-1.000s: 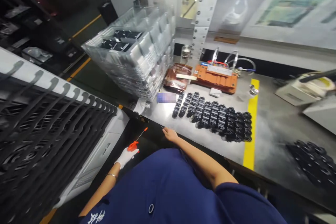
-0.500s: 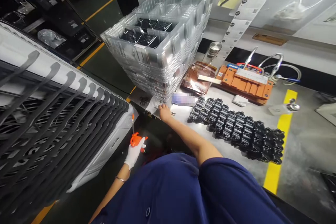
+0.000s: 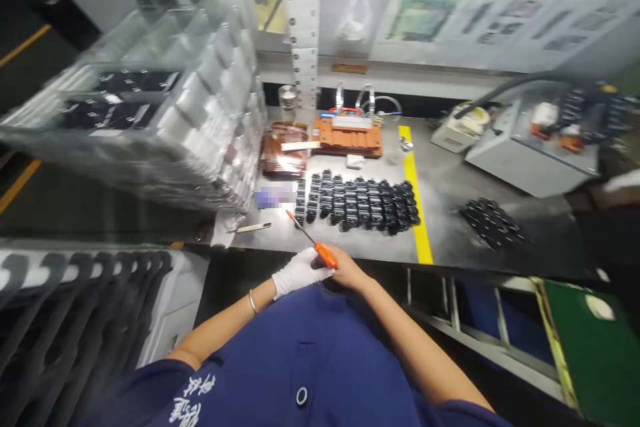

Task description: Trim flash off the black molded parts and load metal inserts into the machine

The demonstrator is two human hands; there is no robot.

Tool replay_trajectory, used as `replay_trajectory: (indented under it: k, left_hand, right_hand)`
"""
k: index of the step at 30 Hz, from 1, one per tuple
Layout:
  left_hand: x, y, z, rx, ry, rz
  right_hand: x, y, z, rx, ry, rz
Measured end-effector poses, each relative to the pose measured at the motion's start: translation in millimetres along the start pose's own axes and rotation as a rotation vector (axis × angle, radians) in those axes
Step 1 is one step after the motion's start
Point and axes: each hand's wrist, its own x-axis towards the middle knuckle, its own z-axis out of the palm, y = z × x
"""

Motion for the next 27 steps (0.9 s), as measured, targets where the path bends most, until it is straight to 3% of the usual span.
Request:
replay_trajectory:
  k: [2, 5, 8, 11, 14, 16, 21, 24, 27]
  left_hand:
    - [23, 25, 4.2, 0.230, -0.134, 0.114]
    - [65, 68, 25.2, 0.511, -0.187, 0.253]
    - [110, 115, 77.5, 0.687, -0.164, 0.396]
    - [154, 155, 148.3, 0.799, -0.162, 0.547]
    - [196, 173, 204.1, 0.892, -0.177, 0.633]
    - [217, 171, 222.6, 0.942, -0.176, 0.629]
    - [229, 152, 227.7, 0.960, -0.134, 0.571]
    - [222, 150, 227.2, 0.927, -0.119, 0.539]
    - [220, 157, 216.5, 0.851, -0.081, 0.495]
  right_hand:
    - [-52, 6, -53, -0.049, 0.075, 0.191]
    - [-147, 15, -111, -0.131, 0.161, 0.541]
    - [-226, 28, -133, -0.274, 0.216, 0.807]
    - [-271, 48, -137, -0.333, 0.186, 0.962]
    - [-293, 67, -151, -0.355, 0.210, 1.026]
    - [-304, 75, -172, -0.386, 0.218, 1.092]
    - [-312, 89, -247, -0.456, 0.207, 1.118]
    - [-291, 99, -282, -0.477, 0.170, 1.024]
    - [-260, 110, -303, -0.449, 0.161, 0.896]
